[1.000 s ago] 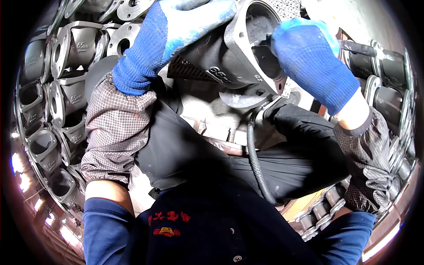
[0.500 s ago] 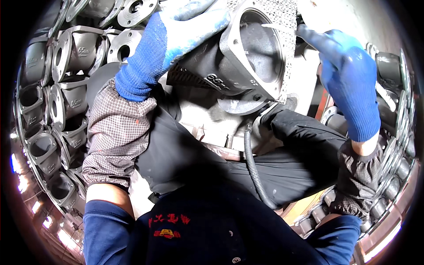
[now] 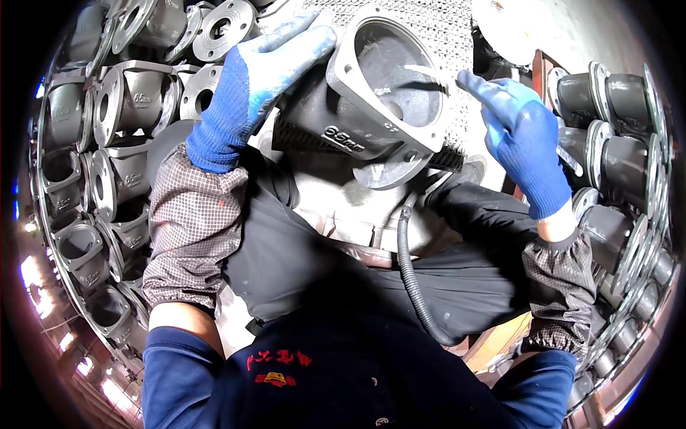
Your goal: The person handles industrial metal fittings, using a handheld grinding tool to smooth the interior and exterior surfaces of the metal components.
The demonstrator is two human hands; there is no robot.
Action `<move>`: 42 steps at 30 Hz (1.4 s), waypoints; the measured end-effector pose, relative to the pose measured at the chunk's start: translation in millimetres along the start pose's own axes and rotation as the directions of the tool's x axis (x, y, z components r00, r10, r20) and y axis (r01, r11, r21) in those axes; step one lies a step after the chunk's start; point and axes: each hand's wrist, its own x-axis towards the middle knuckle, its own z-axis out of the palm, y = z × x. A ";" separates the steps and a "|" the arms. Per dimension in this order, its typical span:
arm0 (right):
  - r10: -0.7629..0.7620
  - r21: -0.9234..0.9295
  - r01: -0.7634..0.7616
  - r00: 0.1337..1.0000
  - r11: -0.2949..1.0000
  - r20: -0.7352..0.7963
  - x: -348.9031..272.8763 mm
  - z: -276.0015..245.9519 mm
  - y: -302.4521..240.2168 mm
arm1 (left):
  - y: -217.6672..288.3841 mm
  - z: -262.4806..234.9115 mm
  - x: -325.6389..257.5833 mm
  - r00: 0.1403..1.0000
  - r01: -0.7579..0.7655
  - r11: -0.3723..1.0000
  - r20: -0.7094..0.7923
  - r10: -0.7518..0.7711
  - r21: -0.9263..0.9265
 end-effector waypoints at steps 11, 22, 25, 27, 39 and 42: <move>-0.206 -0.389 0.247 0.968 0.888 0.145 21.5 22.1 19.3 | 1.8 2.4 1.8 1.000 0.001 1.000 0.024 -0.002 0.020; -0.303 -0.539 0.412 0.910 0.735 0.284 29.4 4.5 1.7 | 2.9 5.0 0.8 0.999 0.037 0.999 0.014 -0.037 0.012; -0.250 -0.535 0.351 0.934 0.768 0.254 33.0 -0.1 -6.5 | 4.6 4.3 1.6 0.996 0.090 0.996 0.015 -0.089 -0.017; -0.208 -0.521 0.342 0.931 0.782 0.299 32.2 1.3 -7.7 | 3.5 4.7 0.4 0.995 0.091 0.994 0.036 -0.089 -0.061; -0.196 -0.512 0.318 0.940 0.798 0.278 34.2 -7.9 -17.1 | 6.8 4.7 2.3 0.997 0.082 0.989 0.027 -0.079 -0.125; -0.112 -0.419 0.239 0.946 0.876 0.304 43.9 -6.4 -4.8 | 5.5 3.8 2.7 0.998 0.045 0.996 0.040 -0.042 -0.077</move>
